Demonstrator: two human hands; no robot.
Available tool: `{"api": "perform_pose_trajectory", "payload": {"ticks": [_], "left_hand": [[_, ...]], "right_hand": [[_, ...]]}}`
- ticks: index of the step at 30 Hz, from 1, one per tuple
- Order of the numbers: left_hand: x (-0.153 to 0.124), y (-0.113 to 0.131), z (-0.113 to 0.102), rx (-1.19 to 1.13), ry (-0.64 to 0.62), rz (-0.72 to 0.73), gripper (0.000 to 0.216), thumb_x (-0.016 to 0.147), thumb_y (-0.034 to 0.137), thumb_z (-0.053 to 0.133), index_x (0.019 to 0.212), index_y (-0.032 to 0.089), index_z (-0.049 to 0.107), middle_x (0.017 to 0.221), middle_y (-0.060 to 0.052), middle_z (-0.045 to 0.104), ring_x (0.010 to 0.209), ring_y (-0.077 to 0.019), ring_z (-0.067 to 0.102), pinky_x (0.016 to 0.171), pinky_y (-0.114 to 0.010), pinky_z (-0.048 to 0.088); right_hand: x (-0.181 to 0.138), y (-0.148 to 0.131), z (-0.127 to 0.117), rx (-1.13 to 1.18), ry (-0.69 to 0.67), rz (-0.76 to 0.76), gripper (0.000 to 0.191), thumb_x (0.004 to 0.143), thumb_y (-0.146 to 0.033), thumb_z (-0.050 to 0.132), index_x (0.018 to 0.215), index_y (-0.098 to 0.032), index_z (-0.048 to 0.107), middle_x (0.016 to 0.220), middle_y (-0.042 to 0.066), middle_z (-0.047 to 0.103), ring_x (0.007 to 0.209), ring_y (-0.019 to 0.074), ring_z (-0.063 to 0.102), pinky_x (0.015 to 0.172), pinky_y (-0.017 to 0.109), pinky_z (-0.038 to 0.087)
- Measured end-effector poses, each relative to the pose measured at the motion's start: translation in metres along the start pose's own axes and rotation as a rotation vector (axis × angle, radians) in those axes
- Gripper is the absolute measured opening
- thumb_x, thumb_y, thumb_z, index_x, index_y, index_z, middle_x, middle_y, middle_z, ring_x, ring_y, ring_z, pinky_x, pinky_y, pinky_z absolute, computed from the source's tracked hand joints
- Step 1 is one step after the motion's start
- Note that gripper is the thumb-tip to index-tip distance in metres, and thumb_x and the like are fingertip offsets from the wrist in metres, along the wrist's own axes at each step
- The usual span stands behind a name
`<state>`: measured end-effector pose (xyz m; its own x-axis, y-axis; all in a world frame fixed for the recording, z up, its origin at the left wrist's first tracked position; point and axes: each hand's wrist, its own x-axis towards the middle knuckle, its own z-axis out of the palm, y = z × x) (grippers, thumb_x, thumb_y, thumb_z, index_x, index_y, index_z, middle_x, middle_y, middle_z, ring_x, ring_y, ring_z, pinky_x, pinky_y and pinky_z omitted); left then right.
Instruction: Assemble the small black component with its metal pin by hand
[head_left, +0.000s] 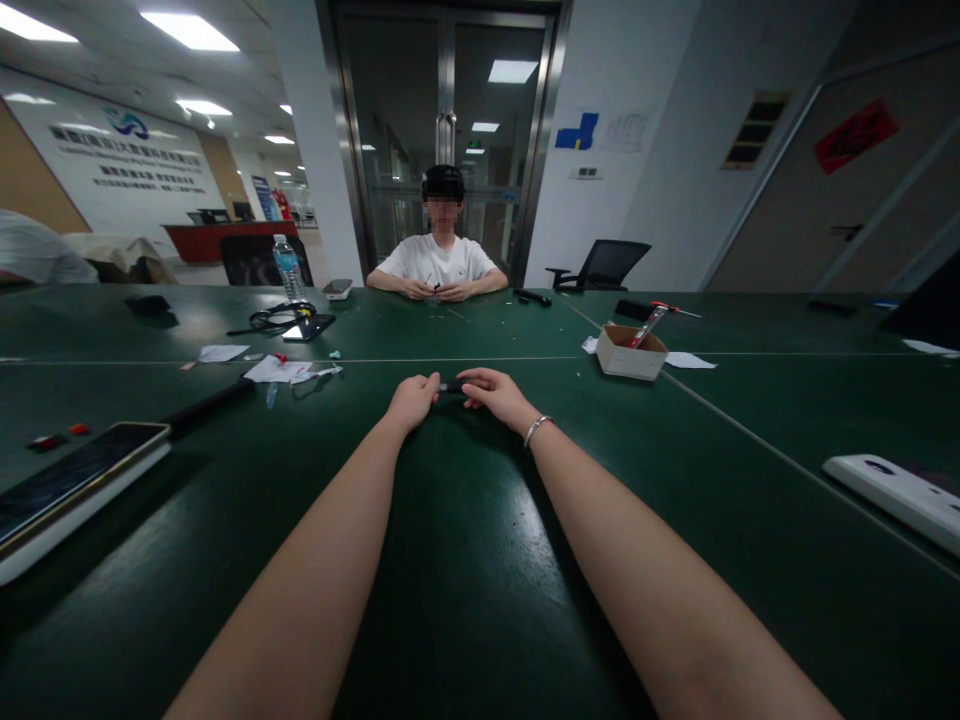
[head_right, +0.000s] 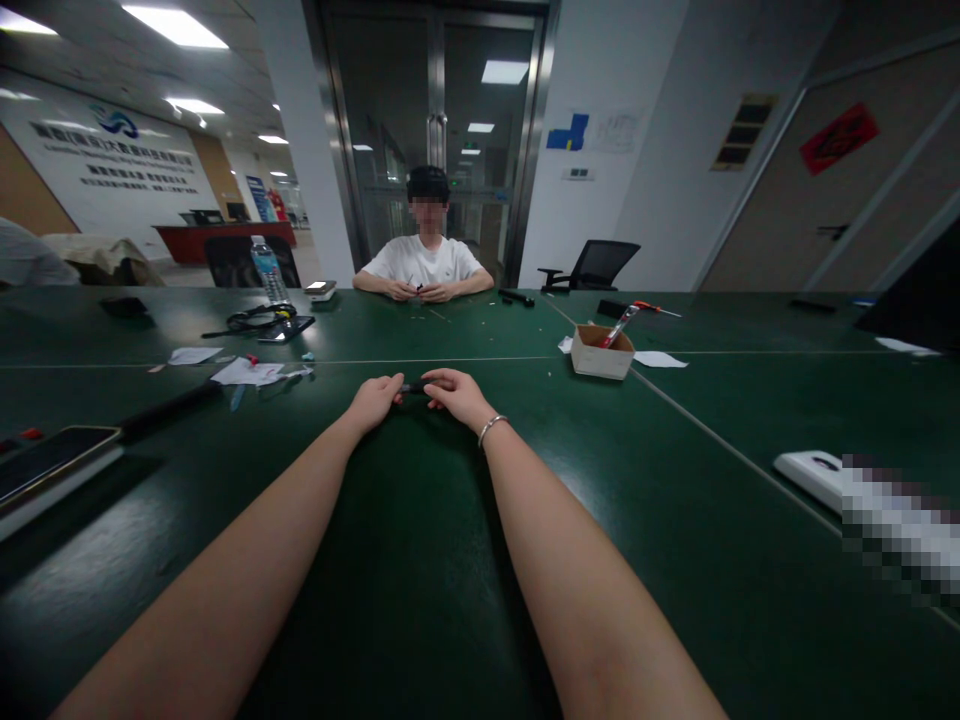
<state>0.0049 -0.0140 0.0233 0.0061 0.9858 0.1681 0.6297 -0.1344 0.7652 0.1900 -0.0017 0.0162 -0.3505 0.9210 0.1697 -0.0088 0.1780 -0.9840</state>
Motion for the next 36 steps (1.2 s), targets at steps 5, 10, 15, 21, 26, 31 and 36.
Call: {"api": "perform_pose_trajectory", "payload": {"ticks": [5,10,15,21,26,31,36], "left_hand": [[0.004,-0.002,0.002,-0.047,0.007,-0.015,0.047,0.086,0.047,0.035,0.053,0.019,0.055,0.054,-0.003,0.055,0.055,-0.0171,0.049,0.062,-0.031,0.034],[0.006,-0.006,0.005,-0.094,0.011,-0.063,0.048,0.085,0.053,0.038,0.061,0.017,0.059,0.062,-0.005,0.062,0.06,-0.018,0.054,0.064,-0.031,0.037],[0.006,-0.012,0.008,-0.159,0.0,-0.023,0.043,0.085,0.054,0.041,0.076,0.017,0.062,0.078,-0.005,0.066,0.068,-0.0172,0.058,0.066,-0.03,0.041],[0.009,-0.016,0.012,-0.322,-0.067,0.014,0.018,0.081,0.036,0.053,0.088,0.019,0.057,0.075,0.0,0.063,0.063,-0.0126,0.057,0.064,-0.027,0.044],[0.008,-0.016,0.012,-0.308,-0.033,0.021,0.022,0.086,0.037,0.046,0.092,0.019,0.057,0.066,0.001,0.057,0.057,-0.0114,0.052,0.058,-0.025,0.042],[0.008,-0.015,0.012,-0.357,-0.049,0.032,0.025,0.083,0.038,0.05,0.096,0.018,0.059,0.073,-0.001,0.061,0.062,-0.012,0.053,0.06,-0.025,0.042],[0.008,-0.013,0.012,-0.328,-0.085,0.071,0.026,0.081,0.034,0.052,0.098,0.018,0.062,0.069,0.0,0.059,0.065,-0.0127,0.054,0.062,-0.025,0.042]], "right_hand": [[0.0,0.001,0.002,-0.032,0.019,-0.039,0.028,0.074,-0.015,0.071,0.101,-0.017,0.065,0.082,0.002,0.069,0.056,0.0069,0.062,0.051,0.017,0.047],[0.0,0.002,0.003,-0.051,0.021,-0.047,0.027,0.075,-0.014,0.069,0.102,-0.017,0.064,0.087,0.003,0.069,0.056,0.007,0.062,0.052,0.018,0.048],[0.0,0.001,0.002,-0.026,0.04,-0.036,0.024,0.076,-0.015,0.069,0.1,-0.017,0.064,0.076,0.0,0.067,0.055,0.0071,0.062,0.05,0.017,0.048],[0.0,0.001,0.002,-0.014,0.056,-0.01,0.023,0.077,-0.012,0.068,0.099,-0.016,0.065,0.073,-0.001,0.067,0.055,0.007,0.062,0.051,0.016,0.049],[0.0,0.001,0.002,-0.021,0.045,-0.018,0.022,0.076,-0.012,0.068,0.097,-0.016,0.066,0.068,-0.002,0.065,0.055,0.007,0.062,0.051,0.016,0.049],[0.001,0.002,0.002,-0.016,0.047,-0.007,0.023,0.075,-0.012,0.069,0.098,-0.016,0.065,0.069,-0.002,0.065,0.054,0.007,0.061,0.051,0.017,0.048],[0.001,0.002,0.001,-0.015,0.032,-0.017,0.025,0.074,-0.014,0.07,0.099,-0.016,0.065,0.07,-0.002,0.066,0.055,0.0074,0.062,0.051,0.017,0.048]]}}
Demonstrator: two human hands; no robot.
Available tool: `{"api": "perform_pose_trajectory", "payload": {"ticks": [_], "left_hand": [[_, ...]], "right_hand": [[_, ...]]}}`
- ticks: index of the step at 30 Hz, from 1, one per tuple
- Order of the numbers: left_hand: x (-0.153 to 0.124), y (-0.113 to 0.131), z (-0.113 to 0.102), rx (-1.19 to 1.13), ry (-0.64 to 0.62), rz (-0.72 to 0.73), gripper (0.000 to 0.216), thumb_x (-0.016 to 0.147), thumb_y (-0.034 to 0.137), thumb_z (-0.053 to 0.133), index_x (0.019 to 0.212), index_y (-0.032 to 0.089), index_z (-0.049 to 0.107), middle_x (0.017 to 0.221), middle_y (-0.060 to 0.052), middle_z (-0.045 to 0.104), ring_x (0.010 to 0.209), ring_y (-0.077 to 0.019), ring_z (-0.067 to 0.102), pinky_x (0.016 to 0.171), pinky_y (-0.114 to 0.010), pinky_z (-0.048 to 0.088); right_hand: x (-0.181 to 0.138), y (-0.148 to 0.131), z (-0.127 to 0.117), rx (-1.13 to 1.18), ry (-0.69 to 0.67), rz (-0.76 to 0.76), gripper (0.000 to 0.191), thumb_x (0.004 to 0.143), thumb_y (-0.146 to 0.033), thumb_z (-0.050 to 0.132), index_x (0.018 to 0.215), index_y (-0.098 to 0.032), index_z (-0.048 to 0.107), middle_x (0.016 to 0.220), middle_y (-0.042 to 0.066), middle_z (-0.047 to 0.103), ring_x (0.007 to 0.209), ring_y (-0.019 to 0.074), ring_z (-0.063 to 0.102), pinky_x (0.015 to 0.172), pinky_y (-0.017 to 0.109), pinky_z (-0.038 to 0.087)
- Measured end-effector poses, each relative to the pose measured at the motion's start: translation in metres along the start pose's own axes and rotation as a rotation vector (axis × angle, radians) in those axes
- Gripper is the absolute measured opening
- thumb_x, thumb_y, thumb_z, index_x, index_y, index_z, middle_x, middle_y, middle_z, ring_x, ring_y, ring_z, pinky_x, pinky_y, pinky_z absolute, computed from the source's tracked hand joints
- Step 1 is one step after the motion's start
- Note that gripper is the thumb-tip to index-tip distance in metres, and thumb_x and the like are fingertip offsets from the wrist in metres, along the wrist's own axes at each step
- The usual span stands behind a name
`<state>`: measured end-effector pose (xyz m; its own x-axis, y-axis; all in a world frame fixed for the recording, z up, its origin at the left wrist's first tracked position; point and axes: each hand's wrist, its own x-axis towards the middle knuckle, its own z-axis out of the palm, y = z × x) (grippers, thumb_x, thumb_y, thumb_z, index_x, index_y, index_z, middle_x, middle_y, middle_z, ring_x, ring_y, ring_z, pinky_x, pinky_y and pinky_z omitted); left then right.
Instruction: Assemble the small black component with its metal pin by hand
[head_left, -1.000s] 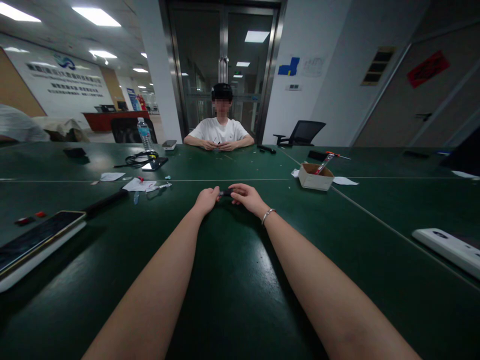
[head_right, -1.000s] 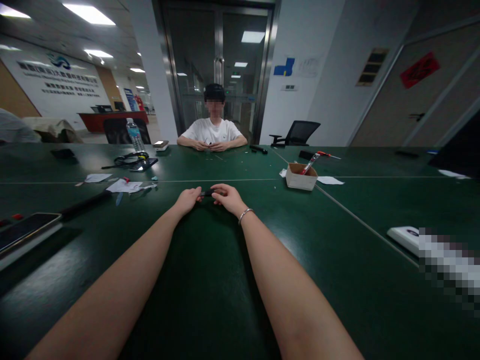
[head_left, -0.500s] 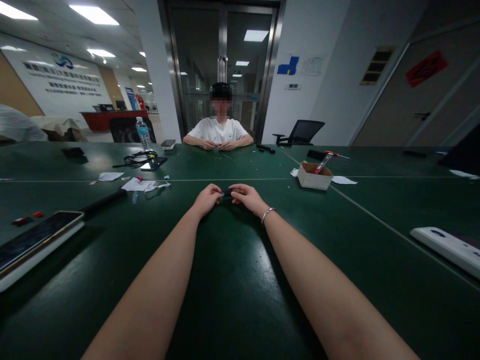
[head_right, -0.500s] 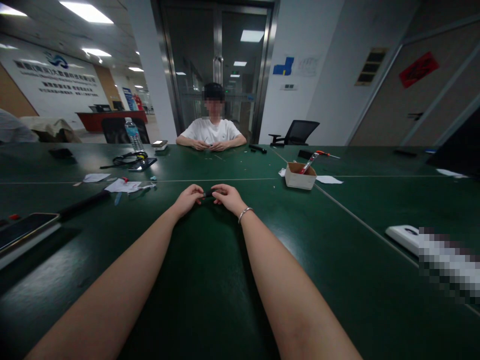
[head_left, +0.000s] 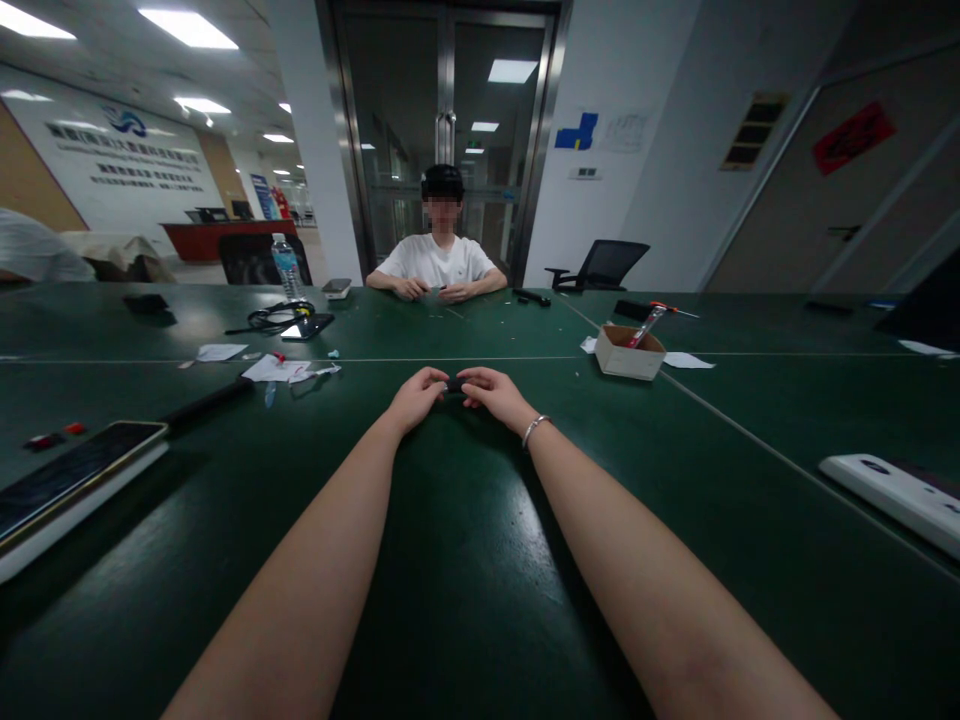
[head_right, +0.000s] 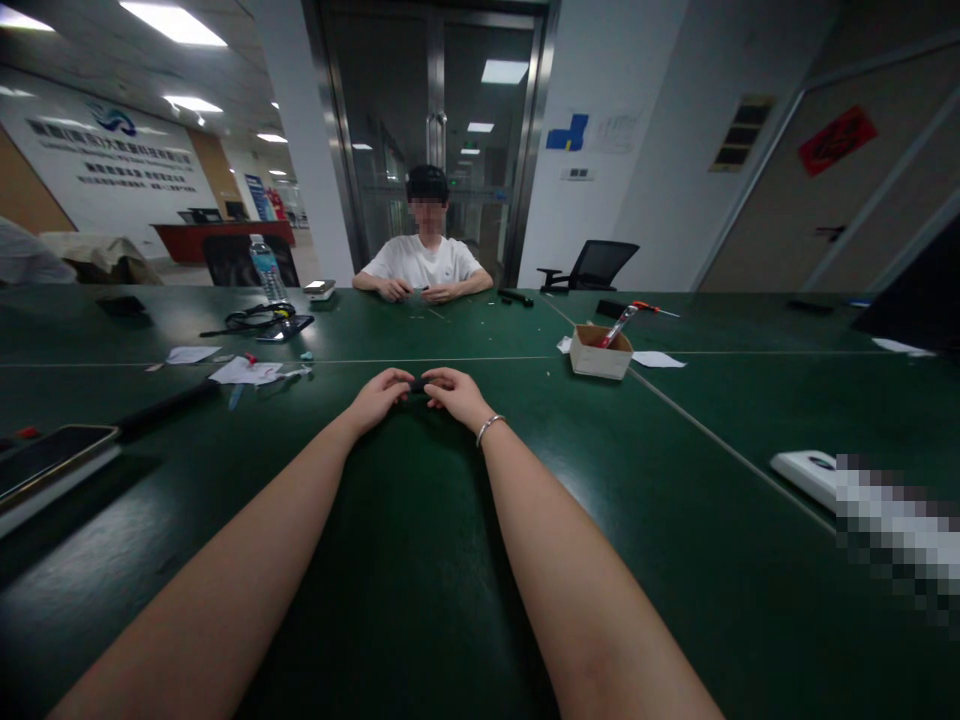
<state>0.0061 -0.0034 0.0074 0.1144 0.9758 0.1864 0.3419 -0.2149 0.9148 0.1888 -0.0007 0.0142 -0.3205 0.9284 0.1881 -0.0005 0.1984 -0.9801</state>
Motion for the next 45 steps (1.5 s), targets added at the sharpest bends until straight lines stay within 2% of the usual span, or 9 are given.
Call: {"api": "perform_pose_trajectory", "payload": {"ticks": [5,9,16,20,24,28,38,42,45], "left_hand": [[-0.0003,-0.0017,-0.0009,0.002,-0.003,-0.005,0.033,0.088,0.036,0.039,0.1,0.017,0.064,0.067,-0.001,0.06,0.063,-0.0134,0.054,0.06,-0.025,0.041],[0.0012,-0.0044,-0.002,0.017,0.016,0.001,0.03,0.086,0.035,0.044,0.1,0.019,0.065,0.082,-0.003,0.064,0.073,-0.0141,0.057,0.062,-0.025,0.041],[-0.0001,-0.0012,-0.002,0.031,0.026,-0.009,0.03,0.083,0.033,0.047,0.101,0.019,0.065,0.082,-0.003,0.063,0.073,-0.0143,0.055,0.064,-0.025,0.041],[-0.0018,0.0008,-0.002,0.023,-0.01,-0.026,0.037,0.087,0.038,0.04,0.103,0.017,0.065,0.07,-0.002,0.06,0.064,-0.0142,0.052,0.059,-0.026,0.04],[-0.0009,0.0011,-0.0017,0.027,0.02,-0.021,0.032,0.083,0.032,0.045,0.101,0.018,0.067,0.078,-0.003,0.063,0.066,-0.0133,0.053,0.062,-0.026,0.04],[-0.0007,0.0029,-0.0019,0.023,-0.017,-0.008,0.039,0.085,0.039,0.042,0.101,0.015,0.068,0.061,0.0,0.056,0.059,-0.0137,0.049,0.06,-0.027,0.039],[-0.0017,0.0019,-0.003,0.041,0.008,0.01,0.033,0.083,0.032,0.047,0.104,0.018,0.068,0.079,-0.003,0.063,0.071,-0.0145,0.054,0.066,-0.027,0.041],[-0.0006,-0.0003,-0.0027,0.019,-0.037,-0.009,0.037,0.085,0.037,0.044,0.104,0.015,0.068,0.07,-0.003,0.062,0.066,-0.0146,0.053,0.063,-0.027,0.04],[0.0004,-0.001,-0.003,0.01,-0.045,0.002,0.034,0.081,0.033,0.051,0.105,0.015,0.068,0.079,-0.004,0.066,0.073,-0.0149,0.057,0.065,-0.027,0.041]], "right_hand": [[-0.0008,-0.0005,-0.0009,-0.011,-0.002,0.004,0.023,0.075,-0.014,0.069,0.099,-0.016,0.065,0.073,0.0,0.067,0.057,0.0076,0.062,0.052,0.018,0.049],[-0.0006,-0.0002,-0.0011,-0.006,0.002,0.008,0.024,0.076,-0.013,0.068,0.099,-0.016,0.065,0.072,0.0,0.067,0.057,0.0081,0.062,0.053,0.018,0.048],[0.0002,-0.0004,0.0003,-0.007,0.004,0.007,0.023,0.076,-0.011,0.067,0.099,-0.016,0.065,0.072,-0.001,0.066,0.056,0.0077,0.061,0.053,0.018,0.047],[0.0006,0.0008,0.0004,-0.011,0.005,0.011,0.023,0.076,-0.01,0.066,0.099,-0.016,0.065,0.072,-0.001,0.066,0.056,0.008,0.061,0.054,0.019,0.048],[0.0015,0.0023,-0.0002,-0.005,0.001,0.0,0.024,0.075,-0.011,0.068,0.098,-0.016,0.065,0.072,-0.001,0.066,0.056,0.0078,0.06,0.054,0.019,0.048],[0.0017,0.0024,-0.0008,0.006,-0.013,0.007,0.024,0.075,-0.012,0.069,0.099,-0.016,0.065,0.072,0.0,0.066,0.056,0.0078,0.06,0.053,0.019,0.047],[0.002,0.0035,-0.001,0.012,-0.015,-0.008,0.023,0.075,-0.011,0.068,0.098,-0.016,0.064,0.069,-0.002,0.065,0.055,0.0074,0.06,0.054,0.019,0.048],[0.0021,0.0035,-0.0011,0.012,-0.012,0.003,0.024,0.076,-0.01,0.066,0.099,-0.016,0.064,0.073,-0.001,0.067,0.056,0.0075,0.061,0.055,0.019,0.048],[0.0022,0.0038,-0.0014,0.009,-0.014,-0.001,0.023,0.076,-0.01,0.066,0.099,-0.016,0.064,0.073,0.0,0.066,0.057,0.0077,0.061,0.055,0.019,0.048]]}}
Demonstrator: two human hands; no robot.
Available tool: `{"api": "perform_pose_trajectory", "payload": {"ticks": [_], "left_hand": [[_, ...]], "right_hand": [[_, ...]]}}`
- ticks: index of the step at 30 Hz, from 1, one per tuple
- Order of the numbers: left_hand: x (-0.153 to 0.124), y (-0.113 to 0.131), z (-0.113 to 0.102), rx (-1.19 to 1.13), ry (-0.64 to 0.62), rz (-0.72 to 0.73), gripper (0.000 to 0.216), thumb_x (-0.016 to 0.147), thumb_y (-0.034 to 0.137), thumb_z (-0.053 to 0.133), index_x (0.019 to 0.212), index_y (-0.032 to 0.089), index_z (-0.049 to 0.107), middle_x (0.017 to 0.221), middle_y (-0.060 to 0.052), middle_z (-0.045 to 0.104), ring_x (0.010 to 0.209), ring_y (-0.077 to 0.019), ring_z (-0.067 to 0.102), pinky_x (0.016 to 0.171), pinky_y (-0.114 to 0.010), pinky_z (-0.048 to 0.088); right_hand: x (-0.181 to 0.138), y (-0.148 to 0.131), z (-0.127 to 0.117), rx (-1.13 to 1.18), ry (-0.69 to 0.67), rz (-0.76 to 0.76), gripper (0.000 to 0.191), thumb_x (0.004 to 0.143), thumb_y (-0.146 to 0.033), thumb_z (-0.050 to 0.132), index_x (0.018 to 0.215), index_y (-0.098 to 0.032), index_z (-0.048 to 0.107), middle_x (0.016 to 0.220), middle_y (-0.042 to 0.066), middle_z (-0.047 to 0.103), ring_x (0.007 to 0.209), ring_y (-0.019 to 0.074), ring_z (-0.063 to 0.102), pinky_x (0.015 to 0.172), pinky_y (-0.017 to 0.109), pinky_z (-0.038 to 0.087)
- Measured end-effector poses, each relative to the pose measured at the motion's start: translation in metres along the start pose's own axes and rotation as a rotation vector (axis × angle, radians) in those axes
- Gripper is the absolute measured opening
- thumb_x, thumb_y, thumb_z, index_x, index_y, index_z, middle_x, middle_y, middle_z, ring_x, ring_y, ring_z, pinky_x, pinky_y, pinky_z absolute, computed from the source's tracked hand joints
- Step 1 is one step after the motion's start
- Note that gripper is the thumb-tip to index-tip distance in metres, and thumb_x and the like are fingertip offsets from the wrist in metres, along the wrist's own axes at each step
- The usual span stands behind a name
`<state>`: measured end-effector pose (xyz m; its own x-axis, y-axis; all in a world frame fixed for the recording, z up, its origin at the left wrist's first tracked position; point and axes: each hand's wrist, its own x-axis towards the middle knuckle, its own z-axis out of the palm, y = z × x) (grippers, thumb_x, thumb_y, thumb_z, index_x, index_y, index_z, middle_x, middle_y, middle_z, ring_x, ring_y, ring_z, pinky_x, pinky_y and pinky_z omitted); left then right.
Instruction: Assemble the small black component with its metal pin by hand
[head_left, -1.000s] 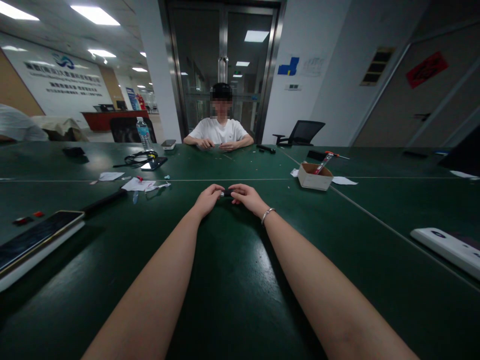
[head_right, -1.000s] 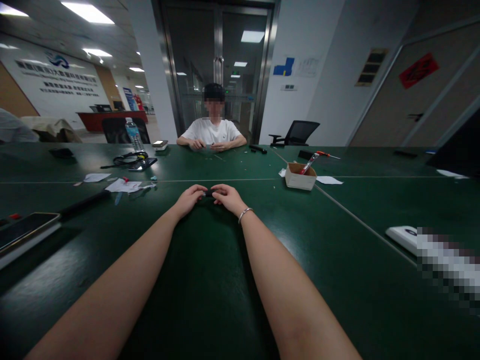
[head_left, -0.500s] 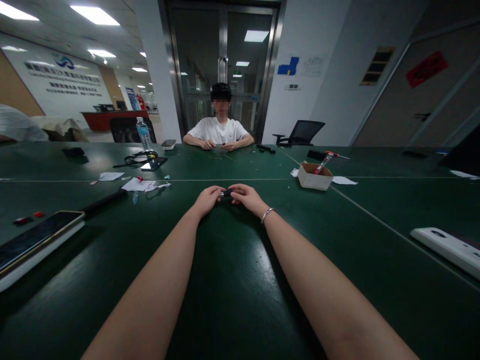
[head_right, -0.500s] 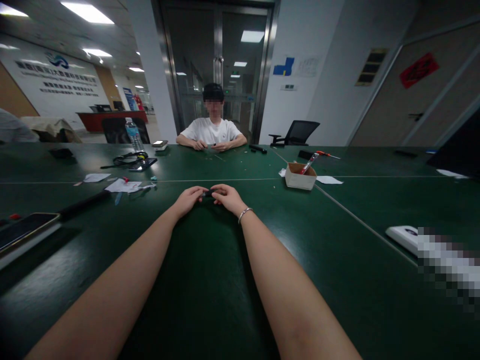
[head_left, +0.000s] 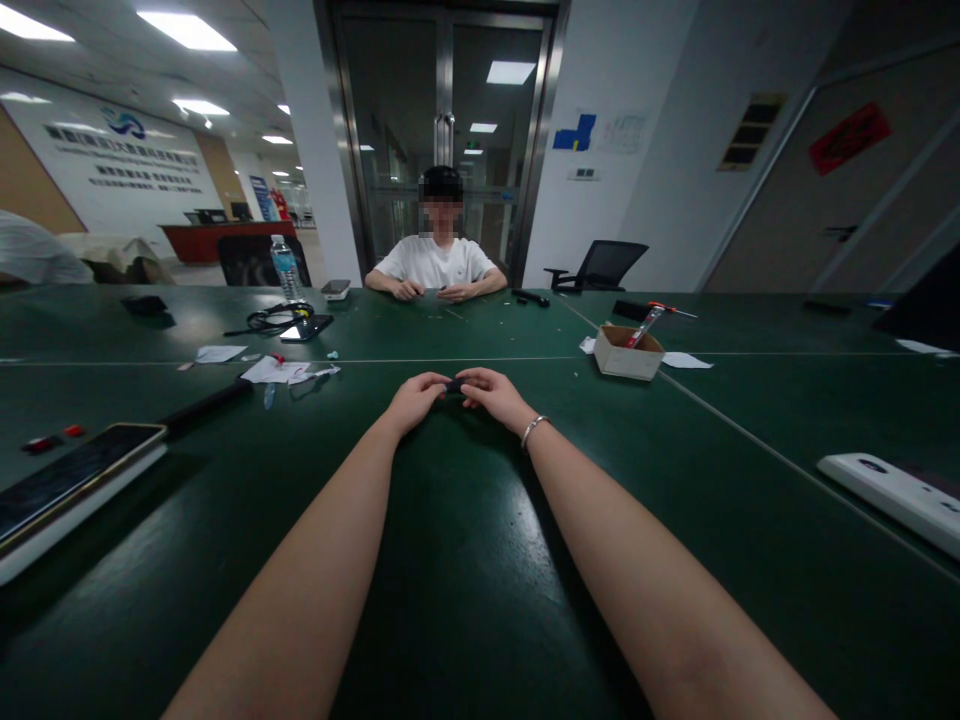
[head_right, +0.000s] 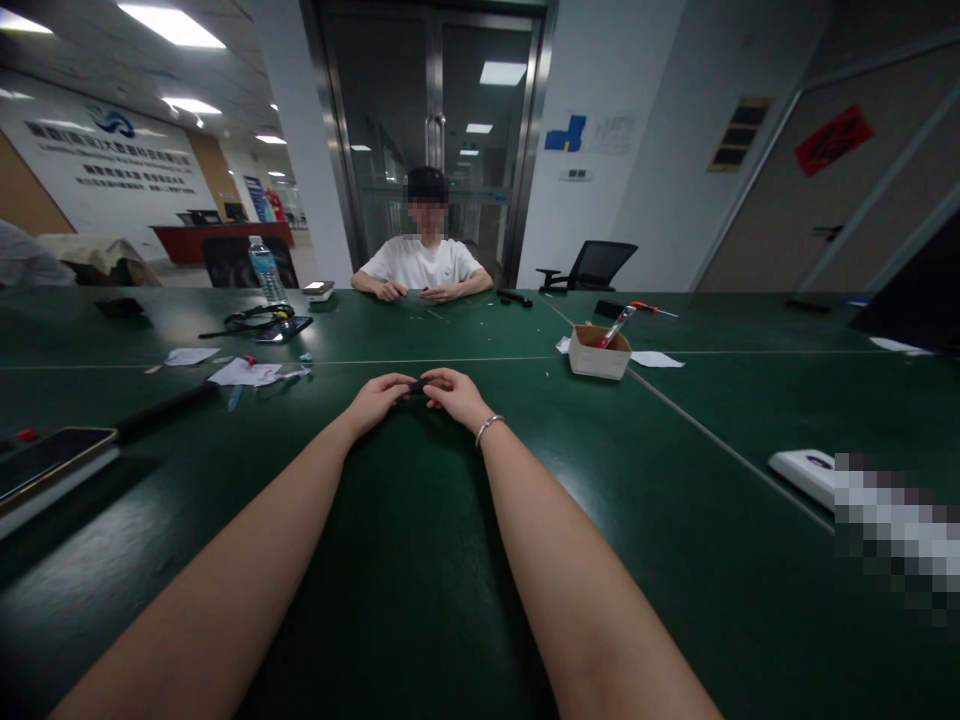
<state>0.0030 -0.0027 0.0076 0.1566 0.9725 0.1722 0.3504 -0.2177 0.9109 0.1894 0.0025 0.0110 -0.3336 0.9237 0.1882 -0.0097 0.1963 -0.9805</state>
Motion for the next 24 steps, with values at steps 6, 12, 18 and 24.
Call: {"api": "perform_pose_trajectory", "payload": {"ticks": [6,12,18,24], "left_hand": [[0.0009,-0.0019,-0.0013,0.01,0.016,0.012,0.036,0.082,0.034,0.05,0.105,0.016,0.069,0.081,-0.004,0.067,0.072,-0.0146,0.057,0.066,-0.027,0.042],[0.0004,-0.0008,0.0,0.032,0.019,0.018,0.036,0.084,0.036,0.045,0.103,0.016,0.068,0.073,-0.003,0.063,0.066,-0.0137,0.054,0.063,-0.027,0.041],[0.0007,0.0003,0.0015,-0.005,0.0,-0.007,0.038,0.085,0.037,0.043,0.104,0.013,0.067,0.068,-0.003,0.061,0.065,-0.0138,0.053,0.062,-0.026,0.04],[-0.0002,0.0002,-0.0005,0.031,0.0,0.007,0.038,0.085,0.038,0.045,0.106,0.015,0.067,0.07,-0.002,0.062,0.066,-0.0144,0.054,0.064,-0.027,0.041]], "right_hand": [[0.0003,0.0006,-0.0003,-0.011,-0.005,-0.002,0.024,0.077,-0.012,0.067,0.1,-0.016,0.064,0.074,0.0,0.067,0.058,0.0084,0.061,0.056,0.02,0.049],[0.0007,0.0012,-0.0001,-0.016,-0.004,-0.006,0.024,0.076,-0.011,0.067,0.099,-0.016,0.064,0.073,0.0,0.066,0.056,0.0079,0.06,0.054,0.02,0.047],[0.0005,0.001,0.0006,-0.017,-0.003,-0.011,0.023,0.076,-0.011,0.066,0.098,-0.016,0.064,0.073,0.0,0.066,0.056,0.0078,0.06,0.055,0.02,0.047],[-0.0003,-0.0002,0.0005,-0.034,-0.006,-0.011,0.024,0.076,-0.012,0.066,0.1,-0.016,0.064,0.073,0.0,0.066,0.056,0.008,0.06,0.056,0.021,0.048]]}}
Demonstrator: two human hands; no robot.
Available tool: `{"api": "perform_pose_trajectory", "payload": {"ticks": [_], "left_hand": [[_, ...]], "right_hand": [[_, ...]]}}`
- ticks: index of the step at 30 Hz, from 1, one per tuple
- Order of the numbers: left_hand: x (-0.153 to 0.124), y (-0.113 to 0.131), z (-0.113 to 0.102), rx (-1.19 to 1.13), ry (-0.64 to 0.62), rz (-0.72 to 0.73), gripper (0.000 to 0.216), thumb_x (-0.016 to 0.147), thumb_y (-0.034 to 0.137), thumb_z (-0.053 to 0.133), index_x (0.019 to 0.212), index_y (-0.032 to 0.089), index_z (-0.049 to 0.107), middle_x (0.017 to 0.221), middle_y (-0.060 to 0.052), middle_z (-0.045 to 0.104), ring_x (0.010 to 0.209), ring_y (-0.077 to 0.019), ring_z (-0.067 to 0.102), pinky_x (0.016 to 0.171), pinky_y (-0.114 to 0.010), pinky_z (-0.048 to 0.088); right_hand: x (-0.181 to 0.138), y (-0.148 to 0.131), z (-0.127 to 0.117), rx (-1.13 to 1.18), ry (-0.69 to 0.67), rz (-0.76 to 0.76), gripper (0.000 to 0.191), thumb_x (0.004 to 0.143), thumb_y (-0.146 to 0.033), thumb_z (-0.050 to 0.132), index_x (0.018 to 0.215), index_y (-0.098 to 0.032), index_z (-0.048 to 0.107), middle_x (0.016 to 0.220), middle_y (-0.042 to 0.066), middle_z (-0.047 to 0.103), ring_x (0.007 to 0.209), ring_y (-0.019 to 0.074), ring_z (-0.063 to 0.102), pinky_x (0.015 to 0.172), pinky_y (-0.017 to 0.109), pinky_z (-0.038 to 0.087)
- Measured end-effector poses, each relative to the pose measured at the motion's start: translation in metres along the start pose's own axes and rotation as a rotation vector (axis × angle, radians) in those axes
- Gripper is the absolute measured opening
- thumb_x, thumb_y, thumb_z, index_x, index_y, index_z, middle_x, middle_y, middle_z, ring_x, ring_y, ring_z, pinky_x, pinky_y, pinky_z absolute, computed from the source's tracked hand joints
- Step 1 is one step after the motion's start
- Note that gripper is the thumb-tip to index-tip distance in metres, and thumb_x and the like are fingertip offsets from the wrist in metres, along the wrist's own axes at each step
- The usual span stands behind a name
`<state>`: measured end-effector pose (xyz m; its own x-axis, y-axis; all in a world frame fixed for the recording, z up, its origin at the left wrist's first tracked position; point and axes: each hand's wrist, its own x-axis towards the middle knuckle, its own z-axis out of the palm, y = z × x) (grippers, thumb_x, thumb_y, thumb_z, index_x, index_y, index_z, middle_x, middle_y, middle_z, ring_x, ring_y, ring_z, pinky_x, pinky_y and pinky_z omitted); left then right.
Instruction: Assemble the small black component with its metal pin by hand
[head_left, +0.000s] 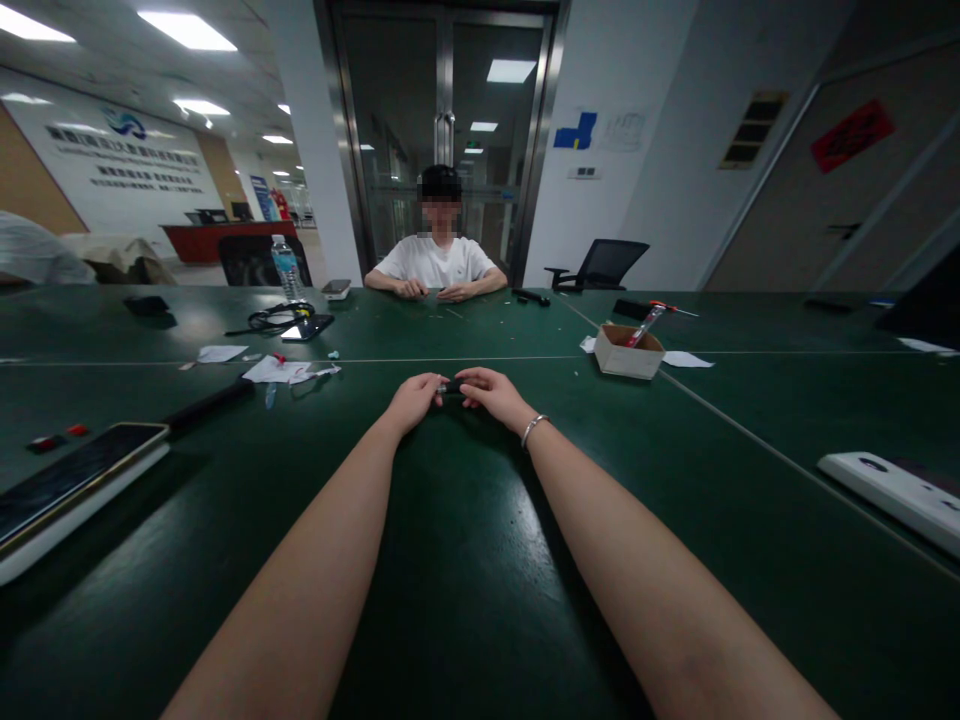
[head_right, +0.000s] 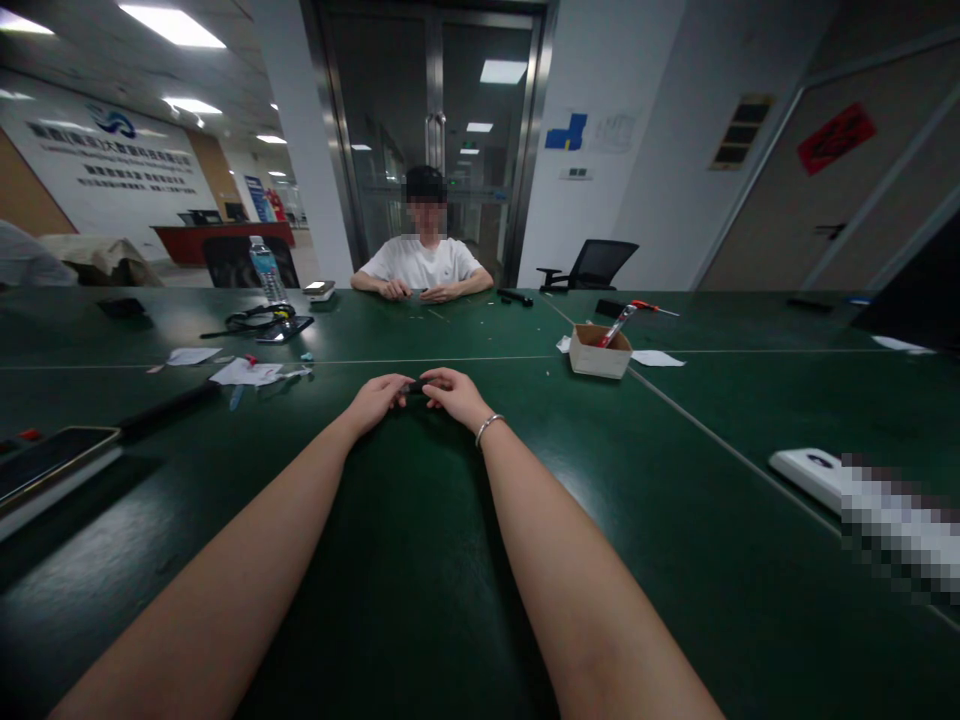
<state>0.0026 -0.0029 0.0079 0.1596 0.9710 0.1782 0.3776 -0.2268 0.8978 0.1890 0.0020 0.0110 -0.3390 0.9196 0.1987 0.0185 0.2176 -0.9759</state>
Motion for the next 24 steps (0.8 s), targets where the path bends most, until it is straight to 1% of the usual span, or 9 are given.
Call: {"api": "perform_pose_trajectory", "payload": {"ticks": [2,5,8,11,12,16,17,20,24], "left_hand": [[-0.0001,-0.0001,-0.0001,0.019,0.002,0.006,0.038,0.084,0.038,0.046,0.105,0.016,0.068,0.071,-0.002,0.062,0.066,-0.0142,0.055,0.064,-0.027,0.042],[0.0002,-0.0003,0.0005,-0.003,0.02,0.016,0.036,0.082,0.036,0.049,0.105,0.017,0.068,0.083,-0.005,0.066,0.075,-0.015,0.058,0.067,-0.027,0.043],[0.0005,-0.0014,0.001,0.006,0.001,0.025,0.038,0.085,0.04,0.047,0.105,0.016,0.069,0.083,-0.006,0.067,0.077,-0.0163,0.059,0.068,-0.028,0.044],[0.0008,-0.0027,0.0009,0.006,0.017,0.035,0.035,0.081,0.038,0.054,0.105,0.018,0.069,0.091,-0.006,0.068,0.081,-0.0164,0.059,0.07,-0.028,0.044],[0.001,-0.0031,0.0008,-0.001,0.02,0.032,0.036,0.082,0.039,0.053,0.105,0.017,0.069,0.092,-0.007,0.068,0.08,-0.0161,0.059,0.069,-0.027,0.044],[0.0024,-0.0046,0.0011,0.024,-0.009,0.016,0.042,0.087,0.042,0.043,0.106,0.015,0.068,0.077,-0.005,0.066,0.068,-0.0146,0.055,0.063,-0.027,0.042],[0.0027,-0.0048,0.0012,0.035,-0.01,0.018,0.04,0.086,0.041,0.044,0.106,0.016,0.068,0.077,-0.004,0.066,0.068,-0.0144,0.055,0.063,-0.027,0.042],[0.0027,-0.0046,0.0008,0.02,0.005,0.023,0.036,0.083,0.037,0.049,0.106,0.017,0.068,0.085,-0.004,0.067,0.074,-0.0144,0.057,0.065,-0.026,0.042],[0.0005,-0.0018,-0.0004,-0.026,-0.035,0.006,0.04,0.084,0.041,0.048,0.108,0.015,0.067,0.079,-0.004,0.065,0.074,-0.0154,0.058,0.065,-0.026,0.042]], "right_hand": [[-0.0004,-0.0006,-0.0001,-0.006,-0.004,-0.002,0.024,0.076,-0.013,0.067,0.1,-0.015,0.064,0.073,0.0,0.066,0.057,0.0079,0.06,0.056,0.021,0.049],[-0.001,-0.0017,0.0,-0.015,0.0,-0.002,0.024,0.076,-0.014,0.068,0.1,-0.016,0.064,0.074,0.0,0.066,0.057,0.0076,0.06,0.056,0.02,0.049],[-0.0012,-0.0022,0.0003,-0.012,0.005,0.003,0.023,0.076,-0.014,0.069,0.098,-0.016,0.065,0.074,0.0,0.067,0.057,0.0072,0.06,0.055,0.019,0.049],[-0.001,-0.0017,0.0005,0.003,0.008,-0.001,0.022,0.076,-0.013,0.069,0.098,-0.016,0.065,0.073,-0.001,0.066,0.056,0.0071,0.06,0.053,0.019,0.049],[-0.0009,-0.0015,0.0005,0.006,0.009,-0.003,0.022,0.076,-0.013,0.069,0.098,-0.016,0.064,0.072,-0.001,0.066,0.056,0.0069,0.06,0.053,0.018,0.049],[-0.0006,-0.0017,0.0008,0.017,-0.001,0.005,0.023,0.075,-0.012,0.069,0.098,-0.016,0.064,0.073,-0.001,0.066,0.056,0.0063,0.06,0.053,0.018,0.049],[-0.0007,-0.002,0.001,0.017,0.0,0.01,0.024,0.075,-0.012,0.069,0.097,-0.016,0.064,0.074,-0.001,0.066,0.056,0.0063,0.06,0.053,0.018,0.049],[-0.0007,-0.0025,0.0016,0.011,0.007,0.022,0.024,0.075,-0.01,0.068,0.098,-0.016,0.064,0.074,0.0,0.067,0.056,0.0068,0.06,0.054,0.019,0.049],[-0.0008,-0.0023,0.0015,0.005,0.012,0.026,0.024,0.076,-0.01,0.067,0.099,-0.015,0.064,0.076,0.001,0.067,0.056,0.0071,0.06,0.055,0.019,0.049]]}}
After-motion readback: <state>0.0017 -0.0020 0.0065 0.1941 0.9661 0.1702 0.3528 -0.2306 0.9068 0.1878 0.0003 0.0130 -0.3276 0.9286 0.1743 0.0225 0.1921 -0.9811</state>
